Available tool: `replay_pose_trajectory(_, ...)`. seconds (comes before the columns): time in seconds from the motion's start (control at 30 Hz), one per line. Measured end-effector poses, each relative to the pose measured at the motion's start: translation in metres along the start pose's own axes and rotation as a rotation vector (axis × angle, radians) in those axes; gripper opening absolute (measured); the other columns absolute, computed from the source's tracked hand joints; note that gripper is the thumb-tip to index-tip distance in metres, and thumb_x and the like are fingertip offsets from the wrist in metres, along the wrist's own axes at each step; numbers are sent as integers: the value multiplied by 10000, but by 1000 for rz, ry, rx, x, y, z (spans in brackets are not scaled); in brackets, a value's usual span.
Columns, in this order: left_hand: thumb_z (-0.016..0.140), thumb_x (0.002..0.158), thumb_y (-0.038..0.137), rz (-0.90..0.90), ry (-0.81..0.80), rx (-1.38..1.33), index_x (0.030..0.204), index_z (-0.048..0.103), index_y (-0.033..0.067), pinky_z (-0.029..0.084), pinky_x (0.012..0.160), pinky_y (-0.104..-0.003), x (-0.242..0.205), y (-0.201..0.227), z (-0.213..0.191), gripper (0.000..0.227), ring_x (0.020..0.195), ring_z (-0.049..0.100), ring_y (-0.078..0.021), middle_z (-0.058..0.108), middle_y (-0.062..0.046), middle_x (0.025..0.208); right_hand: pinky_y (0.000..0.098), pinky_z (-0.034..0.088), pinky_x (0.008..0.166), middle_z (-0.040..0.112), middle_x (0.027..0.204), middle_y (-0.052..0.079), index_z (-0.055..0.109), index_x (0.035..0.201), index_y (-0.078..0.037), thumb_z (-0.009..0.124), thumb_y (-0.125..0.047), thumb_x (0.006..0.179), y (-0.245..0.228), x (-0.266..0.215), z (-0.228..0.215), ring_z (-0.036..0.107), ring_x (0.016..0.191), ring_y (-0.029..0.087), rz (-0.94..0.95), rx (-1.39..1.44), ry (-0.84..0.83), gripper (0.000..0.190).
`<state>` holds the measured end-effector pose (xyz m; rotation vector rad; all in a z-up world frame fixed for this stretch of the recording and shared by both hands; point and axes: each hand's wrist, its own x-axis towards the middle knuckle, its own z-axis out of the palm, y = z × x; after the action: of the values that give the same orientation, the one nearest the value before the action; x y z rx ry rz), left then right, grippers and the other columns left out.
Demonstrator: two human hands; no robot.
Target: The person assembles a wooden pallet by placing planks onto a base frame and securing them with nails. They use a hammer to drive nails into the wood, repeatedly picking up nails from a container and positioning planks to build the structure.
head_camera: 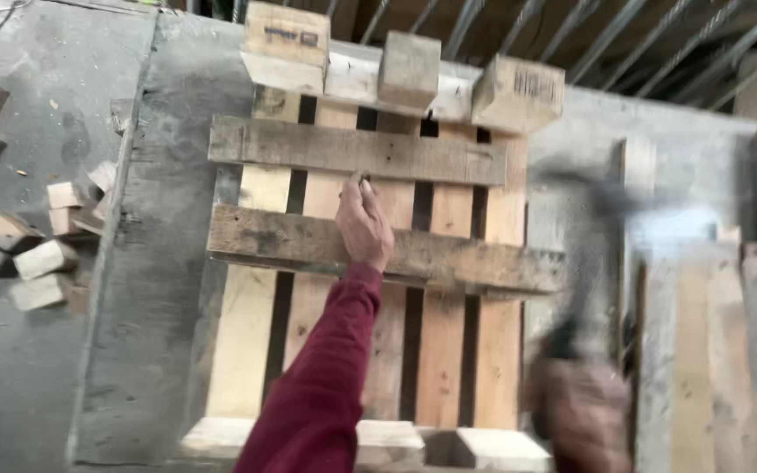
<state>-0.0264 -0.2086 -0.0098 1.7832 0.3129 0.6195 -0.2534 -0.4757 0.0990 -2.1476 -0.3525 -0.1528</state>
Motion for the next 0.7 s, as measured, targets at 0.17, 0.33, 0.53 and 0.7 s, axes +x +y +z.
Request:
replay_pose_trajectory(0.17,497,1104,186,-6,7,-105,1250,609,21,579,749,-353,21,0,9,248,893,734,-224,732,-120,973,306,480,572,657,753,10,609,1210,-152,568,-322,996,17,38,2,583,624,135,149,600,126,276)
replay_pose_trajectory(0.33,564,1070,149,-162,-39,-176,1120,663,26,545,674,-325,0,-4,-3,165,802,708,-188,779,-95,965,279,482,533,687,699,23,618,1309,-121,589,-368,991,31,5,69,594,575,114,1020,-145,-393,403)
replay_pose_trajectory(0.53,734,1038,138,-100,-139,-391,1062,788,70,527,676,-280,-1,-16,-15,90,851,561,-119,613,-71,1011,315,441,448,586,675,72,613,1212,-18,620,-297,936,10,-14,47,538,516,141,753,443,113,393)
replay_pose_trajectory(0.7,683,976,235,-340,-347,-683,1035,792,84,430,536,-196,-16,-14,-74,195,639,517,-47,784,-55,958,310,448,524,592,820,65,539,1163,-20,680,-233,977,14,9,76,554,630,149,332,813,122,316)
